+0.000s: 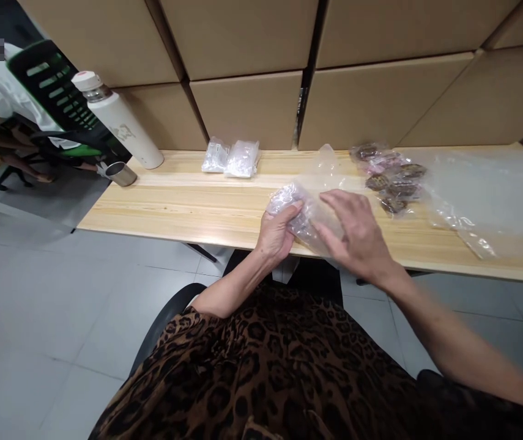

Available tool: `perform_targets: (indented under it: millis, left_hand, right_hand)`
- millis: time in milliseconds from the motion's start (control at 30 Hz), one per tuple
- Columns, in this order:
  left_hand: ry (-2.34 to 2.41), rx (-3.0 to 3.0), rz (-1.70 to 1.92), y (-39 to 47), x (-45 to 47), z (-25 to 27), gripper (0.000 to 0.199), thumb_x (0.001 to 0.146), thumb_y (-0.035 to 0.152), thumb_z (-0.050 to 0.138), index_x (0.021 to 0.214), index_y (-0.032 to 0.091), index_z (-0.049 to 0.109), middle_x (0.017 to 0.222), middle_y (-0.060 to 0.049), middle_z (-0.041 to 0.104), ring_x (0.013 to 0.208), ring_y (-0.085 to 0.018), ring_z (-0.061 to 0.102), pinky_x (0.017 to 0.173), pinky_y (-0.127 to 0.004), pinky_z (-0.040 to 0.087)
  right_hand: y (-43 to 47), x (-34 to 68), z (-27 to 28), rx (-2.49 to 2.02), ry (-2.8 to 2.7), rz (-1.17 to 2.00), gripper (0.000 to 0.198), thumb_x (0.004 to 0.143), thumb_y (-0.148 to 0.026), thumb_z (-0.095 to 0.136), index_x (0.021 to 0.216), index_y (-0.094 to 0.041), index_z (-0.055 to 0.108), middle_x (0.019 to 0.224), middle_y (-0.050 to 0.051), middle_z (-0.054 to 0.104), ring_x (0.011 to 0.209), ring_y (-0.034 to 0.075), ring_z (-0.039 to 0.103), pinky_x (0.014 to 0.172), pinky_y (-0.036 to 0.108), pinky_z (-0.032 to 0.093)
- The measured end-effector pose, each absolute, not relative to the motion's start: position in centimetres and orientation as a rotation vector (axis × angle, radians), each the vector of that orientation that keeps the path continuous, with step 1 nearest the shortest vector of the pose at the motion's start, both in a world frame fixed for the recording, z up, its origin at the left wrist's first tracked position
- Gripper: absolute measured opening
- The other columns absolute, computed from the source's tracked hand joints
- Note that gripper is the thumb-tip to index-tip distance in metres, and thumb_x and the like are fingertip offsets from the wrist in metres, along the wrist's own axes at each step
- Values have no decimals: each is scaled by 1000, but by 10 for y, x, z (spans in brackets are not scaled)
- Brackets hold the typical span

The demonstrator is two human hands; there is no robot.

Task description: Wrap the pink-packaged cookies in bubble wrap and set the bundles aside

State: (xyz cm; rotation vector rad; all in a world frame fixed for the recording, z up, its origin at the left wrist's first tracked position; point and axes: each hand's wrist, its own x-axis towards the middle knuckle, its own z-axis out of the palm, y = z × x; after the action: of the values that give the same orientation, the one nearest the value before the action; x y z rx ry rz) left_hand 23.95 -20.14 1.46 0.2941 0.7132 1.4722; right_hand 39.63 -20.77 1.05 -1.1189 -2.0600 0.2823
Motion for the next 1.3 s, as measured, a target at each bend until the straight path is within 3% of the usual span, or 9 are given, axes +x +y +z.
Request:
perform_targets:
  millis: [167, 267, 367, 533, 667, 767, 833, 1067, 1300]
  left_hand:
    - [710, 239, 1510, -209, 241, 17, 11, 86, 3, 71, 83, 14, 73, 82, 2, 75, 84, -11, 74, 101, -28, 55]
    - [668, 267, 1482, -219, 236, 17, 11, 94, 9, 67, 92, 18, 74, 91, 0, 77, 112, -16, 76, 115, -32, 52]
    - [651, 347, 1477, -227, 226, 16, 10, 101, 20, 65, 103, 21, 74, 110, -2, 80, 138, -19, 67, 126, -35, 45]
    - [629, 525, 1439, -223, 217, 11, 22, 96, 34, 77, 116, 26, 74, 137, -2, 76, 158, -23, 50, 137, -43, 31]
    - [576, 536, 1375, -208, 219, 11, 28, 85, 35, 88, 108, 22, 77, 123, -5, 80, 142, -26, 64, 129, -42, 42]
    - [599, 487, 1289, -202, 220, 14, 20, 81, 28, 89, 96, 20, 79, 105, -6, 82, 124, -28, 72, 119, -44, 53]
    - [632, 490, 1243, -201, 219, 14, 18, 79, 25, 90, 93, 20, 80, 97, -6, 82, 116, -30, 75, 114, -46, 56]
    - [686, 497, 1304, -204, 217, 8, 34, 67, 30, 101, 92, 17, 82, 89, -5, 81, 89, -23, 75, 97, -40, 59]
    - [649, 465, 1466, -204, 222, 9, 39, 64, 30, 101, 92, 17, 78, 88, 0, 80, 79, -14, 72, 88, -31, 58]
  right_hand:
    - [-233, 360, -26, -1090, -2253, -135, 79, 99, -16, 50, 174, -9, 26, 170, 27, 45, 155, 43, 48, 121, 68, 48]
    - [-226, 354, -45, -1124, -2173, -262, 71, 104, -11, 43, 173, -9, 30, 162, 28, 55, 150, 43, 56, 118, 66, 53]
    - [-216, 362, -45, -980, -2124, -244, 66, 103, -7, 38, 170, -6, 36, 155, 28, 62, 145, 38, 63, 116, 59, 58]
    - [-209, 382, -7, -965, -2016, 297, 59, 103, -15, 51, 162, -15, 53, 152, 19, 68, 137, 33, 70, 115, 52, 61]
    - [-202, 388, 21, -941, -1709, 1040, 45, 97, -36, 75, 140, -24, 72, 138, 9, 77, 125, 29, 76, 113, 47, 61]
    - [-197, 387, 29, -905, -1422, 1540, 40, 82, -42, 92, 117, -25, 79, 108, 5, 83, 88, 21, 79, 82, 35, 67]
    - [-194, 385, 30, -903, -1271, 1739, 42, 72, -41, 99, 105, -25, 79, 92, 2, 80, 71, 16, 72, 64, 28, 61]
    - [-188, 378, 26, -991, -1095, 1751, 63, 50, -34, 109, 102, -22, 75, 83, -1, 75, 66, 13, 66, 61, 25, 56]
    - [-187, 364, 11, -1002, -1112, 1621, 59, 56, -46, 108, 95, -23, 70, 82, -2, 74, 67, 13, 65, 63, 26, 56]
